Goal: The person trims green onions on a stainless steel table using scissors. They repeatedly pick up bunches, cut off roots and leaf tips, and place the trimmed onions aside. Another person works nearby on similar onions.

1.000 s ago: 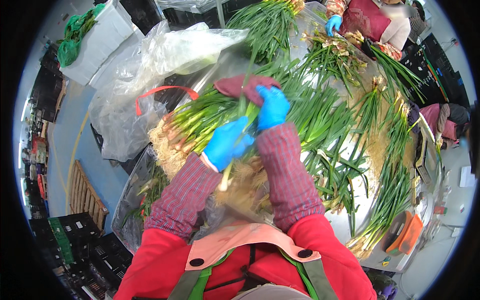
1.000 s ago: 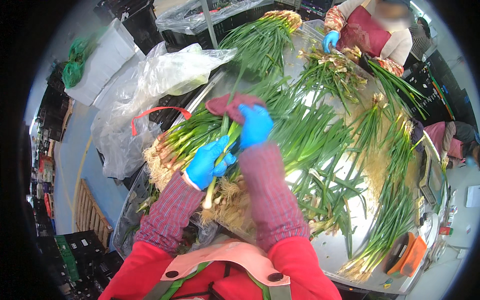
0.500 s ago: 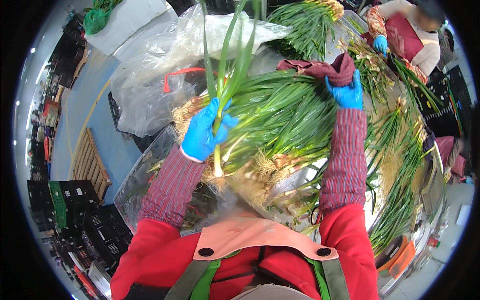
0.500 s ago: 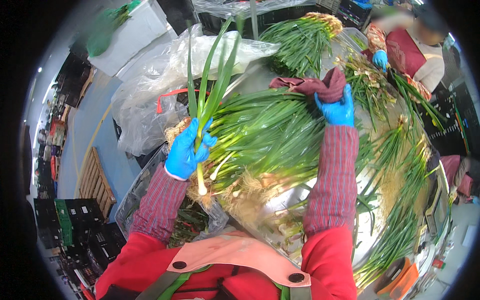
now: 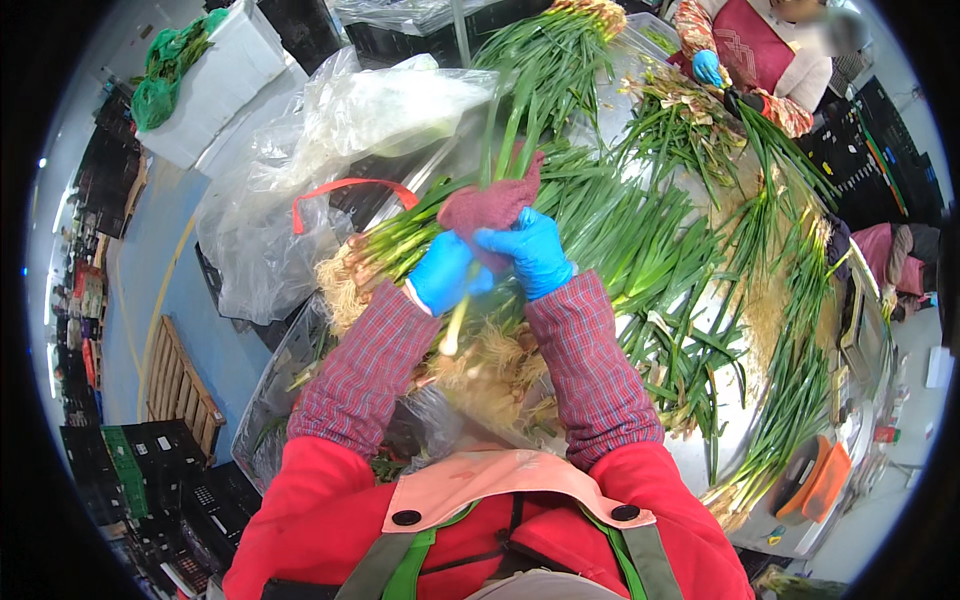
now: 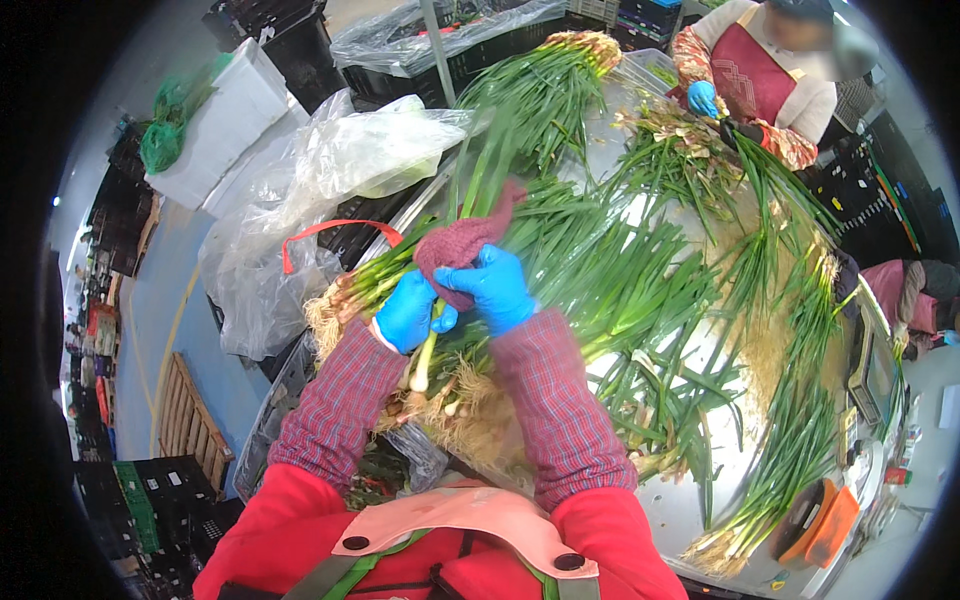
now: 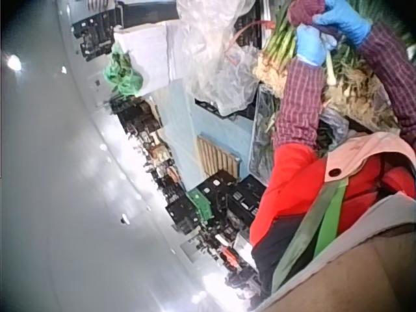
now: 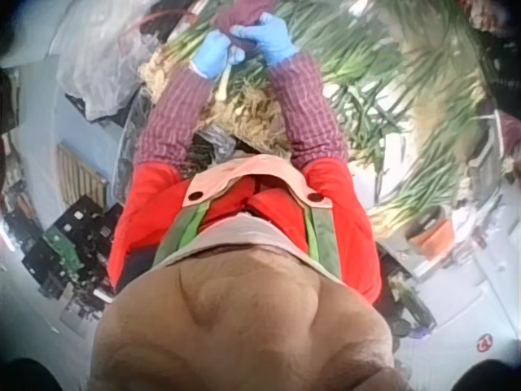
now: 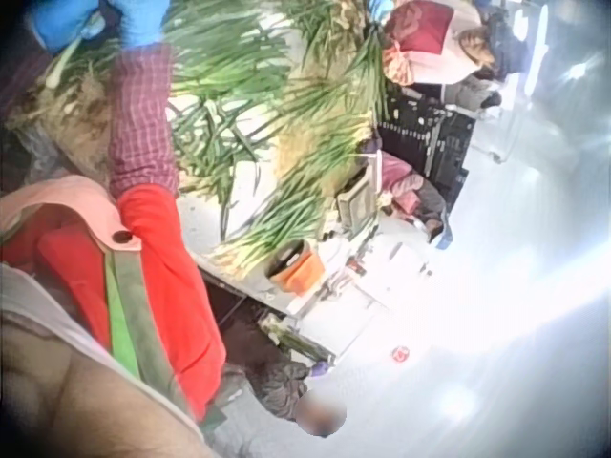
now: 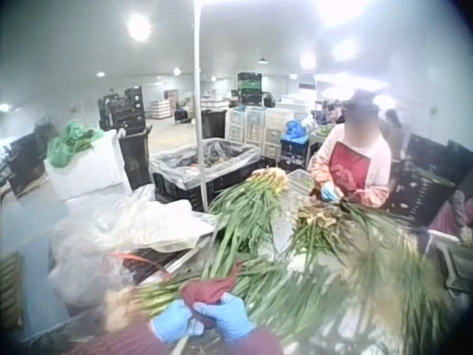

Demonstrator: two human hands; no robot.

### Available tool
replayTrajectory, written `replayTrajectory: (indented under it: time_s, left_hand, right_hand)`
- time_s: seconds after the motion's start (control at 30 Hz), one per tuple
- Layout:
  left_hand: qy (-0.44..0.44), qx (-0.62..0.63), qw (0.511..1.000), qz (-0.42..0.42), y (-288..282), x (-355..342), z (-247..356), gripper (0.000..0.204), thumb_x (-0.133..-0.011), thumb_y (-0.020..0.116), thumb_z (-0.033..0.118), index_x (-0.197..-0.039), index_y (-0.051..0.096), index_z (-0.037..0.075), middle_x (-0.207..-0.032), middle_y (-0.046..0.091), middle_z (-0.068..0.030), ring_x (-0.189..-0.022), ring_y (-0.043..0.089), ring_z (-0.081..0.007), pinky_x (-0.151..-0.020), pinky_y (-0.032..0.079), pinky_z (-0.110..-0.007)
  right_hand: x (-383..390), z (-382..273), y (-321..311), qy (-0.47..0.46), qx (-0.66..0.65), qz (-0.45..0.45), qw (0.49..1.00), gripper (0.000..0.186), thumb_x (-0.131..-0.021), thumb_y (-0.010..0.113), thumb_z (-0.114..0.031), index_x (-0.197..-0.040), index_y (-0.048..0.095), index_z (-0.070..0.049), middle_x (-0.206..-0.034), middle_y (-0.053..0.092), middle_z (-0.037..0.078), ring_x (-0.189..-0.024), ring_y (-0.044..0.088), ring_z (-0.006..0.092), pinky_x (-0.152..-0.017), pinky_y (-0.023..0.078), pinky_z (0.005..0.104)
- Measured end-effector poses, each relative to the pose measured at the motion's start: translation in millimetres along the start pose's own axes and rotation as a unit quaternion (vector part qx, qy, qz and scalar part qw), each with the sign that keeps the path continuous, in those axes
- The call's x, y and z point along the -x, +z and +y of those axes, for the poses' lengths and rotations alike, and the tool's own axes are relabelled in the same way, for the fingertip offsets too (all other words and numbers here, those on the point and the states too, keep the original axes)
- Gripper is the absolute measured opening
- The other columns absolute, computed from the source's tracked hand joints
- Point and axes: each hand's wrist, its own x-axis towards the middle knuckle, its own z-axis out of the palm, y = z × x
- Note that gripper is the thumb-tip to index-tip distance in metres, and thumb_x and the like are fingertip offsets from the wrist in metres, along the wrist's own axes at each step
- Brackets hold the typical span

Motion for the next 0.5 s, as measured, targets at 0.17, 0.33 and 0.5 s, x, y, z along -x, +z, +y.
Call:
replayTrajectory:
  time_s: [0.17, 0.33, 0.5]
  left_hand:
    - [-0.111, 0.072, 0.991, -0.034, 2, 19, 10, 0.029, -0.101, 0.049, 0.033, -0.105, 0.058, 0.005, -0.078, 0.06, -0.0021, -0.052, 0.049, -0.0073, -0.045, 0.038, -0.02]
    - [-0.195, 0.084, 0.977, -0.021, 3, 89, 25, 0.033, -0.101, 0.052, 0.032, -0.11, 0.06, 0.001, -0.085, 0.064, -0.0044, -0.054, 0.05, -0.0062, -0.046, 0.037, -0.02]
    - [-0.216, 0.099, 0.971, -0.035, -55, 139, 54, 0.043, -0.101, 0.049, 0.036, -0.113, 0.06, -0.003, -0.079, 0.069, -0.0133, -0.042, 0.045, -0.0063, -0.04, 0.03, -0.02]
  right_hand:
    - [-25, 9, -16, -0.072, 0.112, 0.182, 0.974, 0.025, -0.077, 0.075, -0.013, -0.096, 0.07, 0.002, -0.09, 0.071, 0.011, -0.08, 0.068, 0.0198, -0.073, 0.055, 0.0359]
    - [-87, -3, -100, -0.107, -0.029, 0.148, 0.983, 0.023, -0.081, 0.067, -0.008, -0.103, 0.066, 0.001, -0.103, 0.069, 0.011, -0.094, 0.066, 0.0232, -0.089, 0.053, 0.0361]
    - [-139, -63, -190, -0.157, 0.069, 0.163, 0.972, 0.027, -0.09, 0.062, -0.013, -0.113, 0.063, 0.001, -0.11, 0.067, 0.012, -0.103, 0.064, 0.026, -0.098, 0.049, 0.0387]
